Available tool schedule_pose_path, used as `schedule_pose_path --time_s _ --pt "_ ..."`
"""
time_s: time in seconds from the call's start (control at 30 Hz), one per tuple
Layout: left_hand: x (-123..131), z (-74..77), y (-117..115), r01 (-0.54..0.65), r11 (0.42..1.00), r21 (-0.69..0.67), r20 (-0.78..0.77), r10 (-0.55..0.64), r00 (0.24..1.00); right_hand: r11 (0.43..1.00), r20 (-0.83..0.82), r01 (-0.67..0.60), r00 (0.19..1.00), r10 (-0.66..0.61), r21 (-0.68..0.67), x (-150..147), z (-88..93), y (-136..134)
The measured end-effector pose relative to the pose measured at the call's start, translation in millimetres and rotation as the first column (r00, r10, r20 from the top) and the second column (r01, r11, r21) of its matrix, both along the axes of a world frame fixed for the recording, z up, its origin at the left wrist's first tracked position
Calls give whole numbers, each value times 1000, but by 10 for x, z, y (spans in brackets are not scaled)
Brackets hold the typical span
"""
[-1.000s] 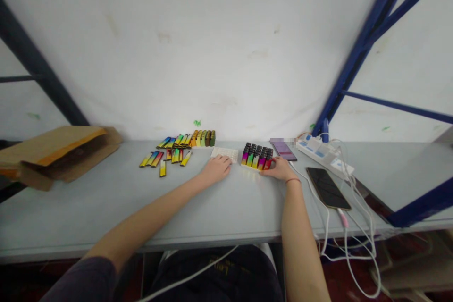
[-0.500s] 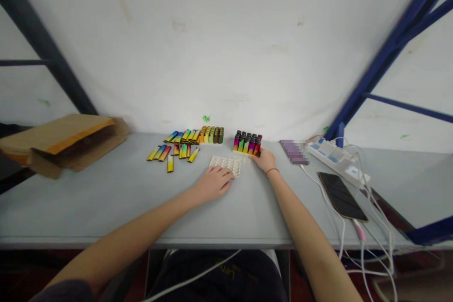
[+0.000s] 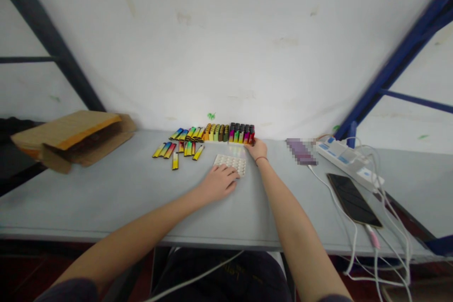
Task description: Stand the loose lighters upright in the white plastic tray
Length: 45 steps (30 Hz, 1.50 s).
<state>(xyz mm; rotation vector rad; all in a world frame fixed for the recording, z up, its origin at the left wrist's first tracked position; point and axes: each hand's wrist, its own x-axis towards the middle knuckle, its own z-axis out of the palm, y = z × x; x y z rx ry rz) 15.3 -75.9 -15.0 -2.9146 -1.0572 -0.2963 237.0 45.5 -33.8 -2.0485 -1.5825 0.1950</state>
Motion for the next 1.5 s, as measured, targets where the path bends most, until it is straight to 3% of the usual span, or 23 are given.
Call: schedule_pose_path --time_s 0.27,0.43,0.5,0.57,0.67,0.73,0.8,0.87,0.93,1.1,1.2,1.27,1.37,1.5 --pt "-18 -6 19 25 1000 -2 34 -25 999 995 -97 90 992 -86 35 -130 -71 84" --pt "-64 31 132 16 999 27 132 -20 991 962 -211 102 976 -48 254 -138 -85 -83" --pt "-118 63 223 -40 999 19 163 37 986 953 -202 -56 972 121 298 -121 -92 -268" --pt "-207 105 334 -155 988 15 181 150 972 909 -156 -313 919 363 274 -100 -106 -502" --pt "-394 169 506 -430 900 74 208 407 889 836 -23 -530 843 538 142 -80 -137 -826" --pt "-516 192 601 -583 804 116 221 551 805 825 58 -563 826 560 45 -78 -145 -949" --pt "-599 187 670 -669 730 136 211 639 740 825 68 -564 823 563 -2 -73 -134 -988" --pt "-629 156 711 -702 697 146 186 678 711 814 51 -581 812 581 -7 -49 -111 -977" --pt "-614 112 728 -695 702 155 154 678 719 800 28 -600 800 599 22 -1 -90 -960" --pt "-513 32 714 -598 785 161 96 591 801 800 -21 -595 801 598 74 134 -76 -987" --pt "-454 12 718 -551 830 90 173 532 829 810 -32 -582 810 585 65 146 -72 -1006" --pt "-411 1 728 -502 865 -29 309 485 818 811 -27 -581 812 583 64 132 -70 -1007" --pt "-331 -18 725 -361 881 -306 579 473 664 808 -23 -585 809 588 77 114 -71 -1001" --pt "-205 -35 662 -68 783 -618 723 600 343 808 -23 -583 810 587 85 118 -78 -996"
